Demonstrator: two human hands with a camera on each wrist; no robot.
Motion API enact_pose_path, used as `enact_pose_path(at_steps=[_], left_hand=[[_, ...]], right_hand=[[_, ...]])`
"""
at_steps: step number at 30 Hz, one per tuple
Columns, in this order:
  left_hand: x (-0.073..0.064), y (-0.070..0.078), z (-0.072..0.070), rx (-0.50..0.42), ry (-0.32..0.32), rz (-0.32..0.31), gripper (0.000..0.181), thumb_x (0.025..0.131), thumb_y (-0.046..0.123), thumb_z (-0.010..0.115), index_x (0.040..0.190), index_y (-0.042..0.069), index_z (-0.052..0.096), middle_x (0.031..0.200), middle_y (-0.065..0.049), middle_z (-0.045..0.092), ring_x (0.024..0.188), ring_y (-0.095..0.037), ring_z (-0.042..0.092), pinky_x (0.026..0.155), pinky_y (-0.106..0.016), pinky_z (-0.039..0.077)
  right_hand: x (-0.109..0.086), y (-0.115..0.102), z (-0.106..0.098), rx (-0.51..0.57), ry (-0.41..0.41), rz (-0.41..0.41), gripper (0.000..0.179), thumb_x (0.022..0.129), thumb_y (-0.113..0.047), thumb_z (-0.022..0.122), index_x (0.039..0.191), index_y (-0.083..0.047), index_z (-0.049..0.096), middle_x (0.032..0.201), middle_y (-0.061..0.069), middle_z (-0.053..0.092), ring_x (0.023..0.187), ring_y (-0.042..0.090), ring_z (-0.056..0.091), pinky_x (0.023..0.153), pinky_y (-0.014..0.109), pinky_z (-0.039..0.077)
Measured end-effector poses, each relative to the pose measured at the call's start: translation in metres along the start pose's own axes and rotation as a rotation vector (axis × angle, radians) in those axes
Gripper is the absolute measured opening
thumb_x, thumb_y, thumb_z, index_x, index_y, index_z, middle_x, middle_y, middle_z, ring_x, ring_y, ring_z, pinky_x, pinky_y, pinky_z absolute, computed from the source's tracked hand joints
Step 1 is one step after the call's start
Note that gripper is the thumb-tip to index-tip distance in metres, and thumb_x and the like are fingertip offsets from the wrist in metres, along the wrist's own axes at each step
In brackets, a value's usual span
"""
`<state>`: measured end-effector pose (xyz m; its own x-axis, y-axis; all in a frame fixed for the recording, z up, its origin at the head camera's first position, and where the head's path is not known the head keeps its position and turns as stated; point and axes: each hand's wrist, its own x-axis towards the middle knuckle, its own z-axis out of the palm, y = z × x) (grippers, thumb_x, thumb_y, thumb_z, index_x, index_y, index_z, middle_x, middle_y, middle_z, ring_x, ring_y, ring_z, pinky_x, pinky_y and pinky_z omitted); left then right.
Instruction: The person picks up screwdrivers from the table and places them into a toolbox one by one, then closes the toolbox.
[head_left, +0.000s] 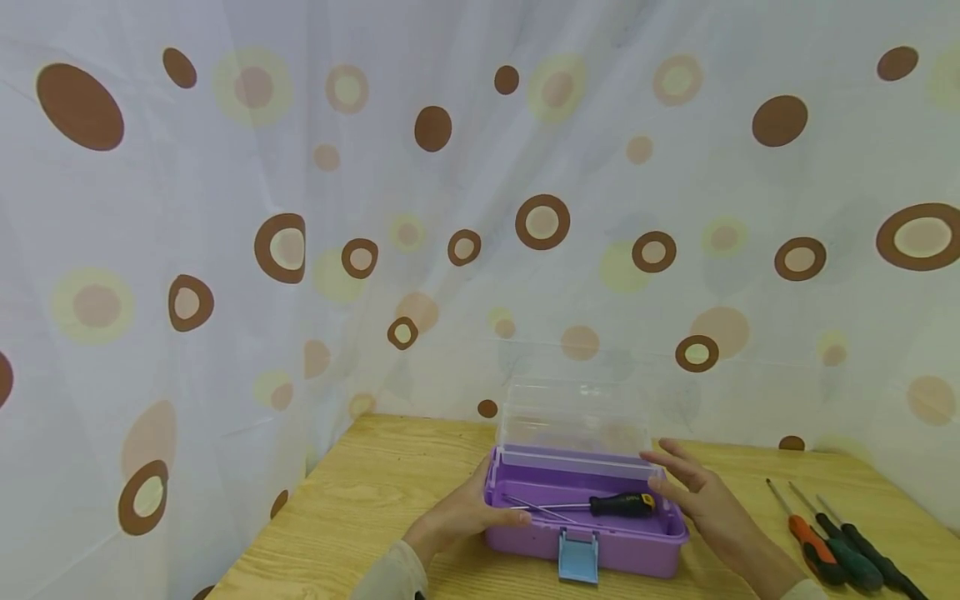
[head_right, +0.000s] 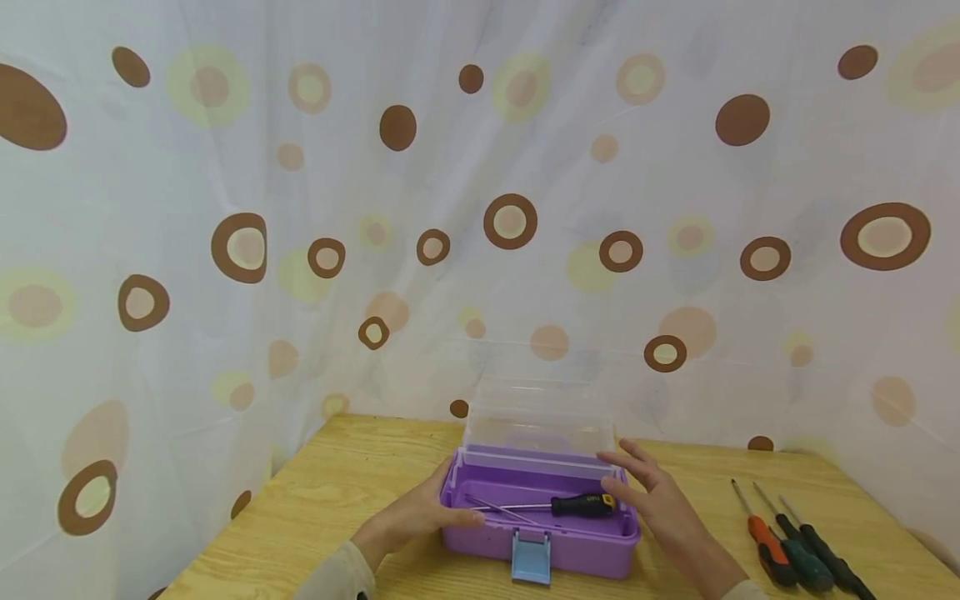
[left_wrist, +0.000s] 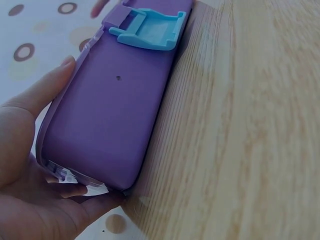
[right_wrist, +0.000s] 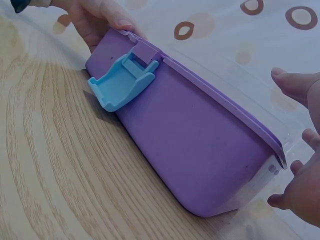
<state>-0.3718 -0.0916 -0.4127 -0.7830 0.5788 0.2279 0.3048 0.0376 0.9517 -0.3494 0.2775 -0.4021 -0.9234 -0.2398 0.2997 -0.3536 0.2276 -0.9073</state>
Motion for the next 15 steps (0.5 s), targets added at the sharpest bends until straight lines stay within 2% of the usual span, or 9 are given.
enact_pose_path(at_steps=[15], left_hand=[[0.0016,-0.0021,-0.0007,0.0,-0.006,-0.009,0.115,0.085,0.014,0.083,0.166,0.016,0.001,0.157,-0.008,0.038,0.142,-0.035,0.04,0.119,-0.057,0.026]], right_hand=[[-0.0018,-0.0049,-0.0016,0.004,-0.053,0.024,0.05,0.107,-0.013,0.057,0.15,0.008,0.045,0.168,0.027,0.005,0.148,0.059,-0.001,0.108,0.081,0.016]])
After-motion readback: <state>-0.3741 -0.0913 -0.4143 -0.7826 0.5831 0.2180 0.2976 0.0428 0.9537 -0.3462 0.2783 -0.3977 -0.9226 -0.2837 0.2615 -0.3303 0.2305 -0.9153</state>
